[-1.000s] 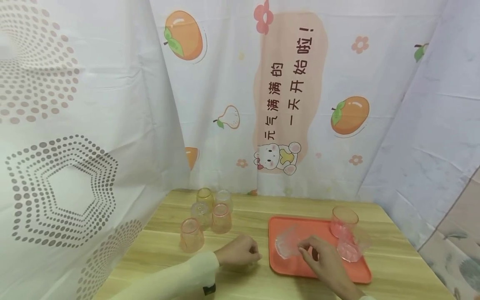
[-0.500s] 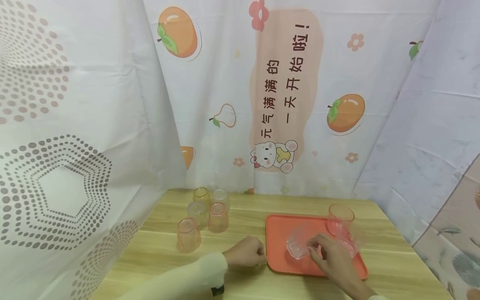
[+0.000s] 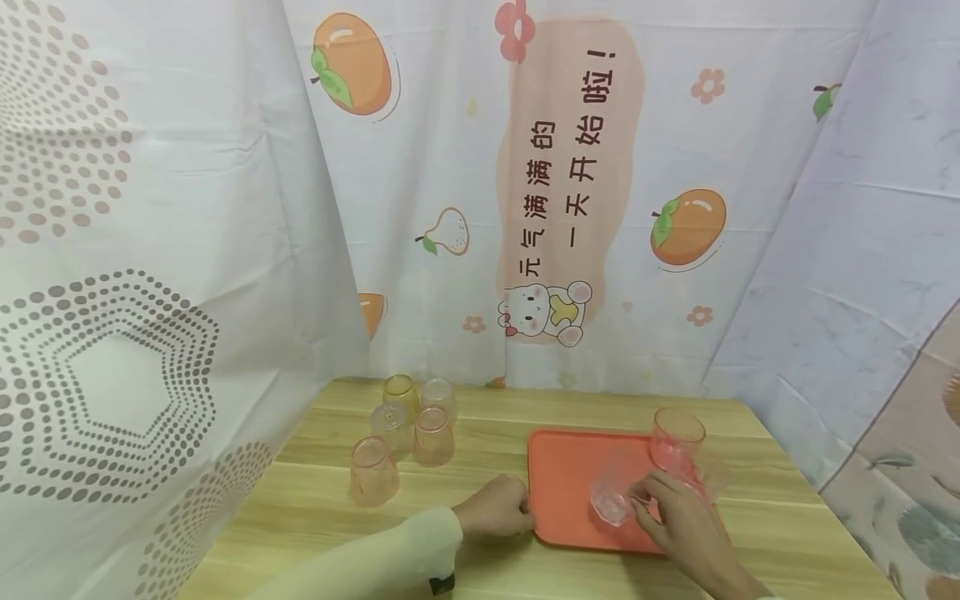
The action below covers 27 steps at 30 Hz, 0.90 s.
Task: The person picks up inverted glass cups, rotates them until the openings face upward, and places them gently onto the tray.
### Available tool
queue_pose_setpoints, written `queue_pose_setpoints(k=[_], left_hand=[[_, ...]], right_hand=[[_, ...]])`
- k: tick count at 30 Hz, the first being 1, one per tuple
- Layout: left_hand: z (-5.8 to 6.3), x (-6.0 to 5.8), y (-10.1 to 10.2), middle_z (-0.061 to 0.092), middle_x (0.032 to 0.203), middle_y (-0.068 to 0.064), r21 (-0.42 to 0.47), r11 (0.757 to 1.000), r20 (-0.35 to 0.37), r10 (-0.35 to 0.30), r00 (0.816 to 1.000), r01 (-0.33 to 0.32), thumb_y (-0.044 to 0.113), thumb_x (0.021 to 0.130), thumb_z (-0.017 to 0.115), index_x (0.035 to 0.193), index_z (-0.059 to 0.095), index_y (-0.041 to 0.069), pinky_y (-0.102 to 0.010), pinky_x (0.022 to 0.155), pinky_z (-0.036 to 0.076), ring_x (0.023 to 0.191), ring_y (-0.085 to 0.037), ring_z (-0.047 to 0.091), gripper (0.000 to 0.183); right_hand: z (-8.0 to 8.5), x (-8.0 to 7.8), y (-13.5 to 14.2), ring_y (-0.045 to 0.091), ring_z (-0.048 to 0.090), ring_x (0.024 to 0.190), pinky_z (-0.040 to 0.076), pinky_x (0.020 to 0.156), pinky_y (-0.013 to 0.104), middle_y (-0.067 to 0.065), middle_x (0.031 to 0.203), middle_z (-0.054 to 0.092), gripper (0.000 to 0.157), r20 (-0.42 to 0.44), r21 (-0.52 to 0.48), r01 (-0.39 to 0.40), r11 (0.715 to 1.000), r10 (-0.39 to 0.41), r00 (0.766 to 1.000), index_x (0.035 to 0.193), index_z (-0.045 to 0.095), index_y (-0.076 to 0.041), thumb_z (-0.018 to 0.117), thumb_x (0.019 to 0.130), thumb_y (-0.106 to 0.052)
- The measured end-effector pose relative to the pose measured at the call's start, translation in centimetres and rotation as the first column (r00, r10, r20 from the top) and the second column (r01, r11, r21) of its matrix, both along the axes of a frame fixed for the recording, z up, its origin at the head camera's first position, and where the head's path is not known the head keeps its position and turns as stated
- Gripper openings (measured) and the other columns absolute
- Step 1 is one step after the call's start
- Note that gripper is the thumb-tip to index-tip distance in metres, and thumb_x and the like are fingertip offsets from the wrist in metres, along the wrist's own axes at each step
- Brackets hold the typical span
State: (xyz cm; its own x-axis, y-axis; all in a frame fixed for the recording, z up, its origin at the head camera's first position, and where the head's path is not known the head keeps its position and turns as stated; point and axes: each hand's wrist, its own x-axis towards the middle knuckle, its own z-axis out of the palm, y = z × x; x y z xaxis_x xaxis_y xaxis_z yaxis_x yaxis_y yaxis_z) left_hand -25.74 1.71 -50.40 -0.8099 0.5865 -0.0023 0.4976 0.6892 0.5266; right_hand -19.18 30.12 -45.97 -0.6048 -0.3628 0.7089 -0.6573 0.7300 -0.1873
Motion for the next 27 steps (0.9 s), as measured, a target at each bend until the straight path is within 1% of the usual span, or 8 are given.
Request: queue_pose_setpoints(k=[3,6,11,16,20,24,27], left_hand=[[0.0,0.0,0.1,0.039,0.035,0.011,0.004,1.0,-0.001,0.007,1.0,-0.007,0.013,0.079,0.067,0.044,0.05,0.016,-0.017,0.03,0.02,0.029,-0.002,0.026,0.039],[-0.1,-0.1,0.1,0.04,0.035,0.01,0.006,1.0,0.013,0.011,1.0,-0.011,0.013,0.079,0.067,0.044,0.05,0.016,-0.018,0.03,0.021,0.029,-0.002,0.027,0.04],[-0.2,-0.2,0.2,0.038,0.036,0.01,0.007,1.0,0.03,0.011,0.999,-0.011,0.013,0.08,0.067,0.045,0.047,0.016,-0.017,0.03,0.022,0.029,-0.002,0.028,0.041],[-0.1,-0.1,0.2,0.04,0.036,0.01,0.018,1.0,0.04,0.01,0.999,-0.01,0.013,0.081,0.068,0.045,0.048,0.016,-0.017,0.03,0.024,0.029,-0.002,0.03,0.042],[0.1,0.0,0.1,0.04,0.035,0.01,0.021,1.0,0.036,0.009,0.999,-0.01,0.014,0.082,0.069,0.044,0.047,0.016,-0.017,0.03,0.024,0.028,-0.002,0.031,0.043],[0.0,0.0,0.1,0.041,0.035,0.01,0.011,1.0,0.02,0.014,1.0,-0.014,0.014,0.082,0.069,0.044,0.047,0.016,-0.017,0.03,0.024,0.028,-0.002,0.032,0.043],[-0.2,0.0,0.2,0.041,0.035,0.01,0.008,1.0,0.017,0.018,1.0,-0.018,0.014,0.082,0.069,0.045,0.047,0.016,-0.017,0.03,0.025,0.029,-0.002,0.034,0.043]], right_hand=[[-0.2,0.0,0.3,-0.006,0.035,0.057,0.028,0.051,0.007,-0.017,0.08,0.054,0.044,-0.013,-0.006,-0.015,1.0,0.015,1.0,0.086,0.062,-0.029,0.081,0.063,0.003],[-0.3,-0.1,0.6,-0.006,0.036,0.057,0.028,0.051,0.007,-0.017,0.079,0.055,0.045,-0.013,-0.005,-0.017,1.0,0.017,1.0,0.086,0.062,-0.029,0.081,0.062,0.004],[-0.5,0.1,1.2,-0.005,0.036,0.058,0.028,0.051,0.008,-0.018,0.08,0.055,0.046,-0.002,0.009,0.012,1.0,-0.012,1.0,0.085,0.062,-0.03,0.082,0.061,0.004],[-0.6,0.4,1.5,-0.008,0.037,0.062,0.029,0.051,0.009,-0.02,0.081,0.054,0.047,0.016,0.032,0.05,0.998,-0.05,0.999,0.084,0.061,-0.032,0.083,0.061,0.002],[-0.8,0.5,1.9,-0.005,0.045,0.066,0.033,0.053,0.011,-0.02,0.08,0.053,0.046,0.0,0.049,0.065,0.997,-0.065,0.998,0.082,0.061,-0.033,0.083,0.06,0.001],[-1.1,0.7,2.3,-0.002,0.055,0.07,0.04,0.057,0.013,-0.021,0.08,0.053,0.039,-0.013,0.075,0.102,0.992,-0.101,0.995,0.08,0.063,-0.03,0.084,0.061,-0.003],[-1.2,0.8,2.5,-0.002,0.057,0.071,0.041,0.057,0.013,-0.023,0.08,0.053,0.035,-0.003,0.09,0.129,0.988,-0.129,0.992,0.079,0.065,-0.029,0.084,0.062,-0.005]])
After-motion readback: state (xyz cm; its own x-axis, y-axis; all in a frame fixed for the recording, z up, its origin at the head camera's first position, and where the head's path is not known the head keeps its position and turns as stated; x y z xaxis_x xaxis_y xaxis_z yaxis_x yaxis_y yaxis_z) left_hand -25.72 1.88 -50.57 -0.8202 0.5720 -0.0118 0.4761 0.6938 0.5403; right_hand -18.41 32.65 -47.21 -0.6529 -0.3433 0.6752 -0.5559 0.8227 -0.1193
